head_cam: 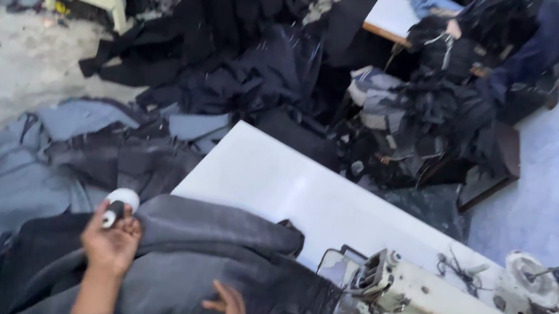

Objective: The person places a pair of black distressed jeans under an industrial sewing machine and sews along the waistband area, guiding the fabric with both hands. They reposition the jeans, work the machine pedal, and pull the garment free of the needle area while trimming loose threads.

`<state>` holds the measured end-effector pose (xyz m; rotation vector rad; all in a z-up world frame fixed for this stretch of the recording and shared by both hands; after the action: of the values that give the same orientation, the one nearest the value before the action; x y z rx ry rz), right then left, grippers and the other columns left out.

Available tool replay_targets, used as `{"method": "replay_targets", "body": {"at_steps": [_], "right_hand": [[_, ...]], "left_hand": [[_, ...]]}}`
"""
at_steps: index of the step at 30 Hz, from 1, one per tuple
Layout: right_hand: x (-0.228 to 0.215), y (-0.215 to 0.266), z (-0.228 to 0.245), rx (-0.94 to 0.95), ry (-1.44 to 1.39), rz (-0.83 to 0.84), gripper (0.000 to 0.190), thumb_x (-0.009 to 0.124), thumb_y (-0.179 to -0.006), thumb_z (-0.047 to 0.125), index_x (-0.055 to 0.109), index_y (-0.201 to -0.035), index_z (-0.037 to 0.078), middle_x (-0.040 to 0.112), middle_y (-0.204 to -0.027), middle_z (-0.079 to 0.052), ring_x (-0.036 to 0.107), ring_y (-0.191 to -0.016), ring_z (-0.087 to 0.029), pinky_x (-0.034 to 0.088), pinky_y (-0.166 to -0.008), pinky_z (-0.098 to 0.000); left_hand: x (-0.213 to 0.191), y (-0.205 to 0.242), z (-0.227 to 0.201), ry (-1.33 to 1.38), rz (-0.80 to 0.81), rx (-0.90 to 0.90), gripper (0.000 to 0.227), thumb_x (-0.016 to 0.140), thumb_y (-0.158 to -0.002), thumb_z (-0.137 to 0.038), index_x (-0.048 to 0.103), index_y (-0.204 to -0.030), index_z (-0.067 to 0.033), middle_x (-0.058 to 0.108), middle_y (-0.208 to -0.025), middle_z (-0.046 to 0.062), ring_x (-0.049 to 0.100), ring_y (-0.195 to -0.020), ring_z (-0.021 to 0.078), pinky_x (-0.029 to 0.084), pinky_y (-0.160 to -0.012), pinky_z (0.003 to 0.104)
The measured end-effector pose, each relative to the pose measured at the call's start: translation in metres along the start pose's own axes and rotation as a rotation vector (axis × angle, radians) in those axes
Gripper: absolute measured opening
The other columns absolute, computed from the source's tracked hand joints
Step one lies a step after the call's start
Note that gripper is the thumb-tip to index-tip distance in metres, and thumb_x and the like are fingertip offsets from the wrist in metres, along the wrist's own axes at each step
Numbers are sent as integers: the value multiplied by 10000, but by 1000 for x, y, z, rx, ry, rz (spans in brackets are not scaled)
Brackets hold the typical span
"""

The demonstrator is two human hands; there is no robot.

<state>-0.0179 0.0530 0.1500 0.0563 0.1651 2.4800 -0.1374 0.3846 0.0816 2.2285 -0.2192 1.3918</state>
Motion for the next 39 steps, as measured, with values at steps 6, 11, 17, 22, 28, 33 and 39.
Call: {"method": "replay_targets", "body": {"at_steps": [6,11,17,22,28,33,39], "right_hand": [[-51,47,29,-225,298,-129,793,900,-754,206,570,-1464,78,562,-1487,-140,739,-1175,-234,607,-914,-342],[-83,59,127,-479,233,-315,769,828,-818,187,463,-1471,11,502,-1459,-176,692,-1073,-230,587,-864,-332],[-116,52,107,-277,-124,-269,429,671,-935,105,591,-1347,15,597,-1344,-122,702,-948,-154,564,-764,-279],[-141,72,120,-399,20,-398,105,647,-1006,37,715,-1008,-43,700,-987,-103,687,-806,-132,572,-733,-266],[-180,74,102,-255,-7,-397,138,643,-999,70,707,-942,-38,683,-838,-50,645,-746,-129,532,-696,-279],[-171,59,49,-179,-239,-174,220,643,-994,142,736,-1113,-18,698,-979,-69,634,-897,-130,524,-833,-289],[-115,88,54,-90,-985,45,561,572,-935,494,604,-1341,107,697,-1209,-47,693,-1081,-166,564,-909,-331]], "left_hand": [[98,128,47,-202,463,-80,401,637,-991,-145,512,-1371,-175,586,-1090,112,514,-692,129,457,-632,268],[142,239,106,-239,853,-547,627,654,-920,-183,386,-1470,-46,557,-1135,224,559,-753,183,508,-636,333],[138,288,142,-326,964,-821,678,690,-915,-230,378,-1472,-1,561,-1128,233,548,-749,176,506,-643,332],[180,289,119,-951,1125,-418,814,721,-817,-257,404,-1533,-35,696,-1085,160,633,-737,165,538,-719,313],[272,296,90,-1477,1172,771,535,650,-818,-101,600,-1351,-95,663,-1211,90,612,-1053,269,460,-958,433],[313,379,155,-1385,1937,1012,565,653,-661,-96,645,-1226,-117,620,-1437,107,494,-1387,379,281,-1175,539],[300,382,216,-1307,2236,693,319,718,-739,-117,658,-1051,-77,682,-1194,81,590,-1308,302,313,-1218,525]]}}
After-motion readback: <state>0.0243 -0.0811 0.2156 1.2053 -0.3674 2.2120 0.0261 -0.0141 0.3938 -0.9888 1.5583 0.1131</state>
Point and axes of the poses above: each hand's wrist, its own y-axis away from the middle knuckle, its own x-axis out of the palm, z = x × y, the point moved 7 cm from there along -y, towards the middle knuckle
